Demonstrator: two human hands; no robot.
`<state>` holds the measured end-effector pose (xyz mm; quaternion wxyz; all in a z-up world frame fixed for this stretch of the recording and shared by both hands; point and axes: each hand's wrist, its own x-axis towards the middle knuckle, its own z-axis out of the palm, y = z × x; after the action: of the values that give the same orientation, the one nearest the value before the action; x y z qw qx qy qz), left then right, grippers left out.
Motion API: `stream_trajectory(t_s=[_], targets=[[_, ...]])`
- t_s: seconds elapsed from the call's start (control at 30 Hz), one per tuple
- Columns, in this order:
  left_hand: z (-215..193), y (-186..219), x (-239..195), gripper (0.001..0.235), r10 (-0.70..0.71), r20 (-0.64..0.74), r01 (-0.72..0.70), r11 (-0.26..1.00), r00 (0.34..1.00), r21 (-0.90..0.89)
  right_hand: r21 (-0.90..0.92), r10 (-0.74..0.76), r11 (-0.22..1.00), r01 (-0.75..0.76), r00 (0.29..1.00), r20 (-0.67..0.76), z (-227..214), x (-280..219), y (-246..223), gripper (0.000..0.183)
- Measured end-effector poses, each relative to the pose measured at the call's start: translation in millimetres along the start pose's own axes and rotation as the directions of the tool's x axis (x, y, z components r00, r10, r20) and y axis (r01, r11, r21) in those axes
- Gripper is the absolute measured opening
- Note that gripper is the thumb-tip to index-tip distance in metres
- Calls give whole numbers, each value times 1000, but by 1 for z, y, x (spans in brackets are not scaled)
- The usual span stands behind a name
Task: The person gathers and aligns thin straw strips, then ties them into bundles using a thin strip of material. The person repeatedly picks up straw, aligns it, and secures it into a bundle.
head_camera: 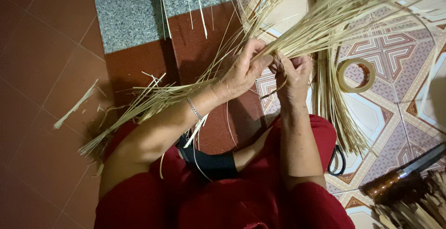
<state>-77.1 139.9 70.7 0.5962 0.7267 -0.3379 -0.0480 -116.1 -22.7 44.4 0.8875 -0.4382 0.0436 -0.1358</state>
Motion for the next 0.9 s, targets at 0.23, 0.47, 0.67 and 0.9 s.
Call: stream_trajectory(t_s=[0.23, 0.47, 0.67, 0.9], targets=[[-1, 0, 3, 24, -123, 96, 139, 973, 988, -186, 34, 94, 994, -101, 980, 175, -16, 2, -10, 15], [-16, 16, 11, 23, -254, 253, 329, 888, 934, -322, 340, 33, 927, -158, 938, 345, -41, 10, -9, 13], [-17, 23, 7, 20, -265, 305, 335, 919, 915, -207, -31, 116, 993, -112, 975, 191, -54, 13, 8, 26], [-17, 36, 4, 25, -339, 457, 440, 888, 822, -133, 177, 54, 975, -136, 912, 406, -84, 22, 0, 33]])
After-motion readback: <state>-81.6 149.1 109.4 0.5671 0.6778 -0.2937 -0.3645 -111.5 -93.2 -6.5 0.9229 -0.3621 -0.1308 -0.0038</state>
